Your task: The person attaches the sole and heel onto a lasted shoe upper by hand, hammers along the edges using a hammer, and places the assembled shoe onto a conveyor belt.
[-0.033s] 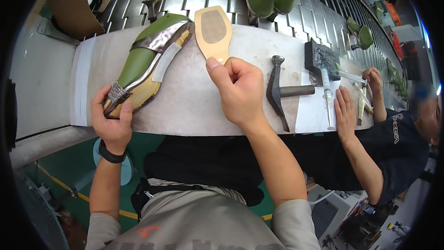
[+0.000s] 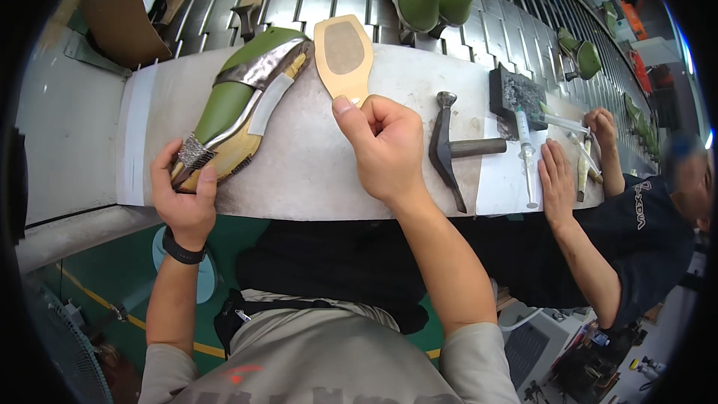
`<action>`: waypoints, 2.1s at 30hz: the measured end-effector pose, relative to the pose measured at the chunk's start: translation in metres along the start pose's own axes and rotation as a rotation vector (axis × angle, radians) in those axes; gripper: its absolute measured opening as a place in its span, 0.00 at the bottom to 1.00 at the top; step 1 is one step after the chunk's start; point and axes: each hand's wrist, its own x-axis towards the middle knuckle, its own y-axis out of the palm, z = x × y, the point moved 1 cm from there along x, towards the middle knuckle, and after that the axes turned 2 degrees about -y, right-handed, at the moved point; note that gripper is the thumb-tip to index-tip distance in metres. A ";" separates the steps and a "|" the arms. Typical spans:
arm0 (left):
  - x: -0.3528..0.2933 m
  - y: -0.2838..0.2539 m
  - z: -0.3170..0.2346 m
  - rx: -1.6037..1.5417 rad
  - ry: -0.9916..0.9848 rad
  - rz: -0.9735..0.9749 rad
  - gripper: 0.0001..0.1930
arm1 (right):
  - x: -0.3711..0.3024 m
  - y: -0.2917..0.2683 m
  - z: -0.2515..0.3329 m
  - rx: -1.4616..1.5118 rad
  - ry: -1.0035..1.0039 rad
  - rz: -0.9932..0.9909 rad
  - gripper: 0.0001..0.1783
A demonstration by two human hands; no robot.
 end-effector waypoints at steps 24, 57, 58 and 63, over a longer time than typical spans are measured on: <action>0.111 -0.024 -0.079 -0.978 0.024 0.036 0.19 | -0.232 -0.069 -0.040 0.755 0.127 -0.064 0.32; 0.096 -0.002 -0.167 -1.207 -0.126 0.765 0.22 | -0.143 0.012 0.091 0.309 -0.018 0.373 0.28; 0.096 -0.001 -0.165 -1.209 -0.135 0.801 0.25 | -0.140 0.016 0.091 0.309 -0.017 0.372 0.28; 0.096 -0.007 -0.162 -1.307 -0.200 0.826 0.54 | -0.133 0.021 0.087 0.297 -0.144 0.336 0.25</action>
